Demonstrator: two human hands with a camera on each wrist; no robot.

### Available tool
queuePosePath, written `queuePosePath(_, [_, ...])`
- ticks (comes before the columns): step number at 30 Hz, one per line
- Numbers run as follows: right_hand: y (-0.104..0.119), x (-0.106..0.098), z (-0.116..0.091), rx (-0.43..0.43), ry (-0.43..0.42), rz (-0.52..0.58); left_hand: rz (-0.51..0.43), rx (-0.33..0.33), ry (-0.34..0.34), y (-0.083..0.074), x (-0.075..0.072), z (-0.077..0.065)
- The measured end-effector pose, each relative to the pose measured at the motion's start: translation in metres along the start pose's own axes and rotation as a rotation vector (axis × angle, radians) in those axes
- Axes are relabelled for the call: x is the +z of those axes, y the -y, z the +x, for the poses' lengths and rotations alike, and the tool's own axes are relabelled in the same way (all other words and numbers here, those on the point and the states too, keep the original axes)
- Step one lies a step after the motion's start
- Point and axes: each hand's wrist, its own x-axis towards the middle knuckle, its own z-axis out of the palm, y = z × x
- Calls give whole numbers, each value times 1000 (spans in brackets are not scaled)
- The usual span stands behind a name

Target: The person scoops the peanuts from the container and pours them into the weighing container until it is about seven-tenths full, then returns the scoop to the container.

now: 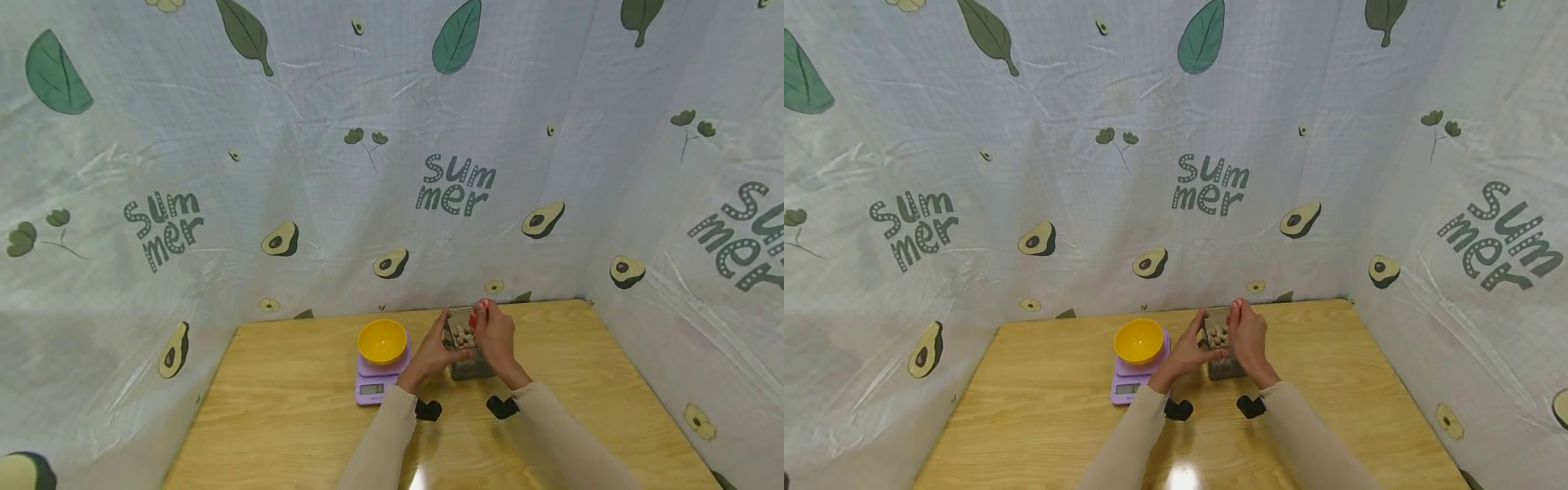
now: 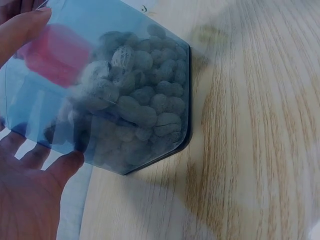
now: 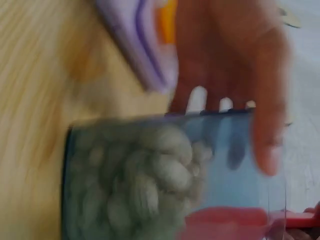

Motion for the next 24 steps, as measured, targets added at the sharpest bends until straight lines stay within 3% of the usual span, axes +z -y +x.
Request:
queuePosePath(4, [-1,1,1,92,-27,15,5,-10,0,0,1,0])
queuePosePath(10, [-2,-1,7,169,50,12,8,-12,-9,-2,-1,0])
queuePosePath(17, [2,-11,16,348,71,35,22,-8,-1,0,-2,0])
queuePosePath(24, [9,-13,16,371,123,54,33,0,5,1,-2,2])
